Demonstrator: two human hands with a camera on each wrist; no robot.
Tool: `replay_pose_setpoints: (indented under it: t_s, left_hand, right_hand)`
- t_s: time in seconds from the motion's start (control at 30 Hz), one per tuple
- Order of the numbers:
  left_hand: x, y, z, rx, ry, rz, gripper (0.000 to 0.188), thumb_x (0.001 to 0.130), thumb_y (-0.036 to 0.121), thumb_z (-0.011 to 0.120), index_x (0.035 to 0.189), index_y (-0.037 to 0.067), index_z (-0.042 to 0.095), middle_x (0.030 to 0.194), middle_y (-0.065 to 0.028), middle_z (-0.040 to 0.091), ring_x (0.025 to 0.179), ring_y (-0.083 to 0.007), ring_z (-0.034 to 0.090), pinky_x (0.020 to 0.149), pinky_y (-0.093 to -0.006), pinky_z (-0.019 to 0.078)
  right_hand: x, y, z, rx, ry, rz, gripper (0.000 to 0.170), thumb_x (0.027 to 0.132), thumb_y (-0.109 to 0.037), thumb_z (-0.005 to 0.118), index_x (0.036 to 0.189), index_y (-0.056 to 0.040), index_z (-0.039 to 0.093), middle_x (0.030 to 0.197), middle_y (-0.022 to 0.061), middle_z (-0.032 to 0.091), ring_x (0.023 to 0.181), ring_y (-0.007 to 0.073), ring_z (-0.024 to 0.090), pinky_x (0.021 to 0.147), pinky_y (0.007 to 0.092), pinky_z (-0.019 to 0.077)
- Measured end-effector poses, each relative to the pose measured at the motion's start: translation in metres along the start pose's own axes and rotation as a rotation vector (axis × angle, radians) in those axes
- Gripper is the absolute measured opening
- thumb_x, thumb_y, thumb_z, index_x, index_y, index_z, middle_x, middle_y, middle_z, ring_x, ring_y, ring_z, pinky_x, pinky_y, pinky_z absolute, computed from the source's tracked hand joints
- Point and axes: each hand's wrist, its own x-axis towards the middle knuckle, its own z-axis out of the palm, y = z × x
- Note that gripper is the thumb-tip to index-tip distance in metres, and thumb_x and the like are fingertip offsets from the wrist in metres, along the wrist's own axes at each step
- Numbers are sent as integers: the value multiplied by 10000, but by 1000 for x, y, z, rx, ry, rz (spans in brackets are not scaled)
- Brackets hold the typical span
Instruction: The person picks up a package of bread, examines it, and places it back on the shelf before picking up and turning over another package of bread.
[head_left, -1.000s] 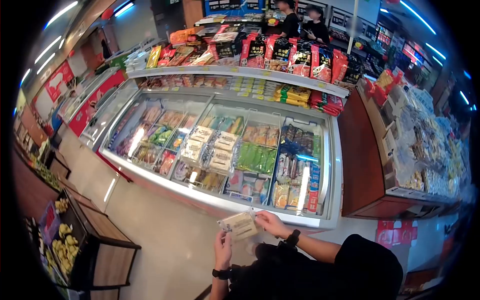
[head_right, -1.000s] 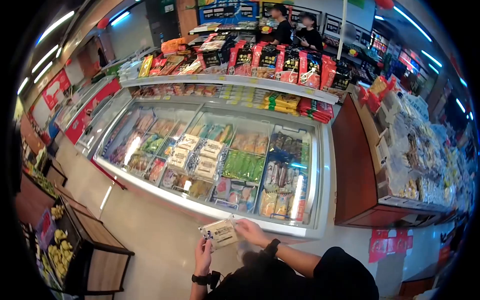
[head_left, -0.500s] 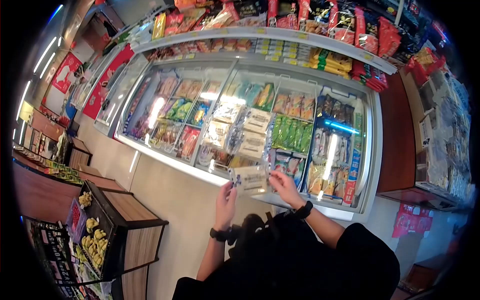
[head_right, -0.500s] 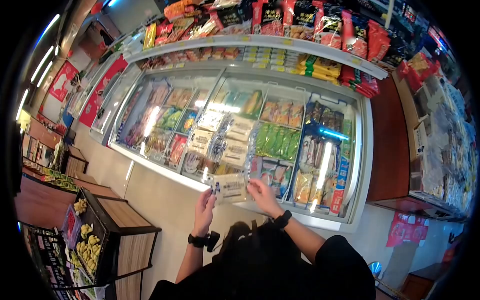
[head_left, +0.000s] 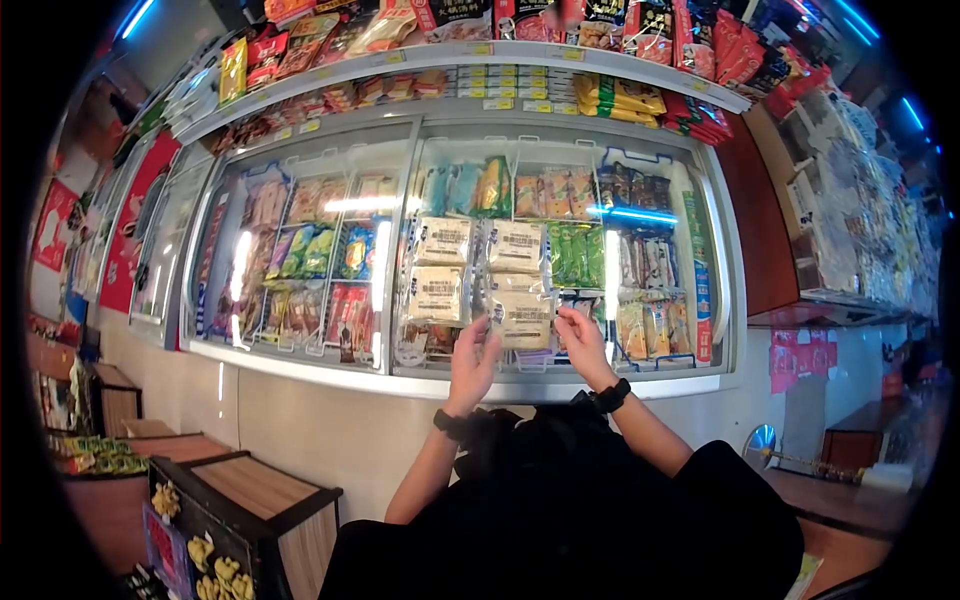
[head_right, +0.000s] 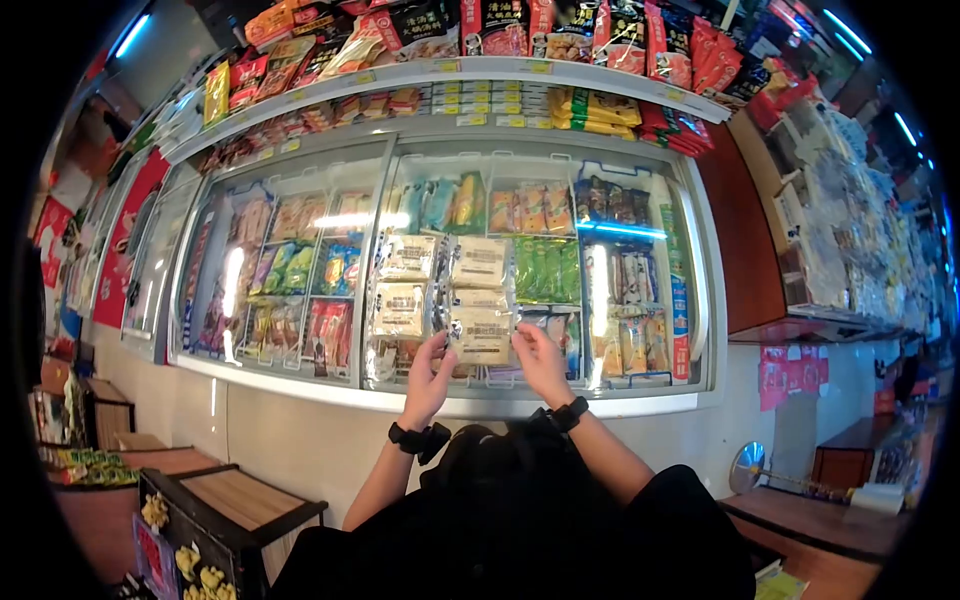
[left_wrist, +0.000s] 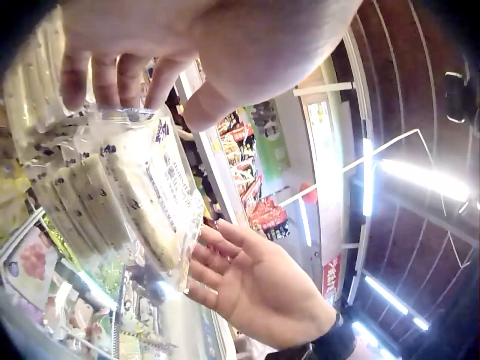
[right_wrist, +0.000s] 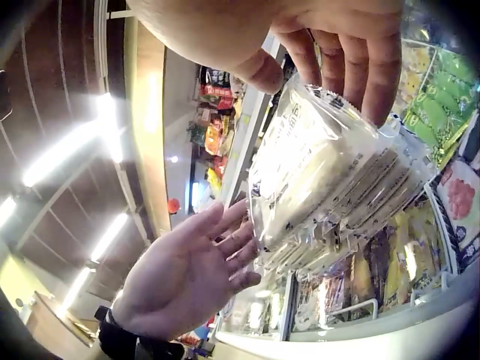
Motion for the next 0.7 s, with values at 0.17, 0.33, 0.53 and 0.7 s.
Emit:
replay_pose_setpoints:
  t_s: [0.17,0.33,0.53,0.7]
  left_hand:
    - [25,-2,-8,86,-86,126,509,917,204,641,1332,-44,482,1284,-237,549,1196,-366,533,1029,-418,408]
    - [32,-3,-13,215,-82,186,532,933,297,622,1336,-21,481,1433,-299,390,1335,-425,398,1101,-436,335]
    - [24,9,-14,201,-67,231,455,925,263,630,1284,2,529,1415,-302,407,1319,-443,400,1100,-458,319]
    - [15,21,-22,112,-84,243,297,921,170,617,1166,5,589,1285,-234,513,1223,-405,469,1069,-444,342]
  right_hand:
    - [20,22,22,-61,175,-76,367,957,-256,614,1230,-12,600,1061,113,691,967,193,652,824,306,506]
    - [26,-3,38,-124,211,-57,440,940,-257,644,1288,-2,560,1138,131,645,1046,208,629,910,323,493]
    - [20,-2,34,-255,203,-111,547,930,-274,659,1348,35,490,1243,180,582,1146,268,580,930,355,489]
    - [-4,15,17,-235,286,-133,565,933,-244,658,1377,33,446,1223,170,602,1110,244,588,946,339,477]
